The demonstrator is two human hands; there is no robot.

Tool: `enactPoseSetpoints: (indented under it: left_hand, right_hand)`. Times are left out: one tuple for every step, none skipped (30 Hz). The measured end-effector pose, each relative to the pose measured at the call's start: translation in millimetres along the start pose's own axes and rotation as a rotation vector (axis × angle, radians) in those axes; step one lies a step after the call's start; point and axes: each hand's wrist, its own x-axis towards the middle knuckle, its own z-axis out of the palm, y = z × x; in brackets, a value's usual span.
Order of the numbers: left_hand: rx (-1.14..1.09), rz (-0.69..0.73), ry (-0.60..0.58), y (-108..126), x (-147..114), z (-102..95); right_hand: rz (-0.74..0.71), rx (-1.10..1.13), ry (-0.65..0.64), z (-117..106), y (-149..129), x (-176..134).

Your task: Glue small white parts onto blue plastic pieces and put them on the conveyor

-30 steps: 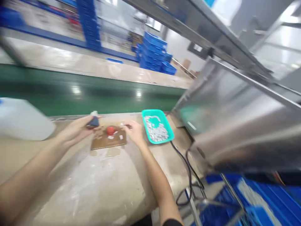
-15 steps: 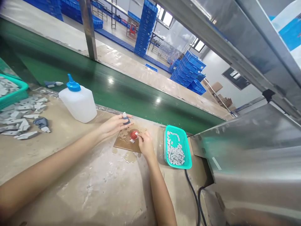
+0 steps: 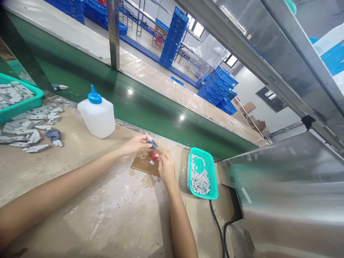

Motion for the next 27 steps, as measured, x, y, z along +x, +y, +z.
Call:
enactPoseSetpoints:
  left_hand:
    - [0.016,0.010,-0.009,0,0,-0.1]
    - [0.032,0.018,-0.024,0,0,-0.1]
    - [0.050,0.020,-0.039,0,-1,0.1]
    - [0.069,0.014,-0.057,1,-1,0.4]
    - [0.088,0.001,-0.076,1,-2,0.8]
    - [0.104,-0.018,-0.092,1,-3,1.3]
    - [0.116,-0.034,-0.105,1,-4,1.8]
    - [0.123,-0.042,-0.113,2,-4,2.3]
    - [0.128,-0.042,-0.117,2,-5,2.6]
    - [0.130,-0.036,-0.118,2,-6,2.8]
    - [0.131,-0.029,-0.118,2,-6,2.9]
    - [0.129,-0.024,-0.119,2,-6,2.8]
    - [0.121,-0.025,-0.121,1,-5,2.6]
    - [0.105,-0.033,-0.123,1,-5,2.5]
    - [0.081,-0.045,-0.126,1,-5,2.4]
    - [0.052,-0.057,-0.126,1,-4,2.4]
    - [0.026,-0.065,-0.124,0,-4,2.5]
    - [0.006,-0.066,-0.121,0,-4,2.7]
    - [-0.004,-0.061,-0.119,-1,-4,3.1]
    - [-0.004,-0.051,-0.119,-1,-4,3.5]
    - [0.002,-0.041,-0.117,-2,-4,4.0]
    - [0.010,-0.035,-0.110,-3,-4,4.6]
    - [0.015,-0.032,-0.097,-4,-5,5.2]
    - [0.012,-0.031,-0.080,-5,-5,5.7]
    - [-0.001,-0.031,-0.063,-6,-4,6.1]
    - [-0.024,-0.029,-0.050,-7,-4,6.5]
    - [-0.053,-0.025,-0.043,-9,-3,6.7]
  right_hand:
    - [-0.002,0.028,0.006,-2,-3,1]
    - [0.007,0.066,0.021,-5,-6,2]
    - [0.028,0.111,0.049,-7,-9,4]
    - [0.057,0.157,0.089,-9,-12,6]
    - [0.087,0.199,0.135,-11,-15,8]
    - [0.111,0.233,0.177,-12,-17,10]
    - [0.123,0.259,0.210,-12,-19,12]
    - [0.125,0.274,0.233,-12,-20,14]
    - [0.121,0.279,0.244,-11,-21,15]
    - [0.116,0.275,0.245,-10,-22,15]
    - [0.111,0.267,0.242,-10,-22,15]
    - [0.106,0.260,0.238,-9,-22,15]
    - [0.102,0.255,0.234,-8,-22,14]
    - [0.096,0.253,0.230,-7,-22,14]
    - [0.087,0.253,0.227,-7,-22,13]
    - [0.074,0.253,0.223,-7,-22,13]
    - [0.059,0.248,0.219,-8,-22,13]
    - [0.044,0.239,0.212,-8,-22,12]
    - [0.031,0.225,0.204,-9,-22,12]
    - [0.021,0.210,0.195,-10,-22,12]
    - [0.014,0.195,0.186,-11,-23,12]
    - [0.008,0.184,0.177,-11,-23,11]
    - [0.002,0.176,0.171,-11,-24,11]
    - [-0.006,0.172,0.168,-11,-25,10]
    - [-0.016,0.170,0.168,-11,-26,10]
    - [-0.028,0.167,0.168,-10,-28,9]
    - [-0.038,0.163,0.168,-9,-29,8]
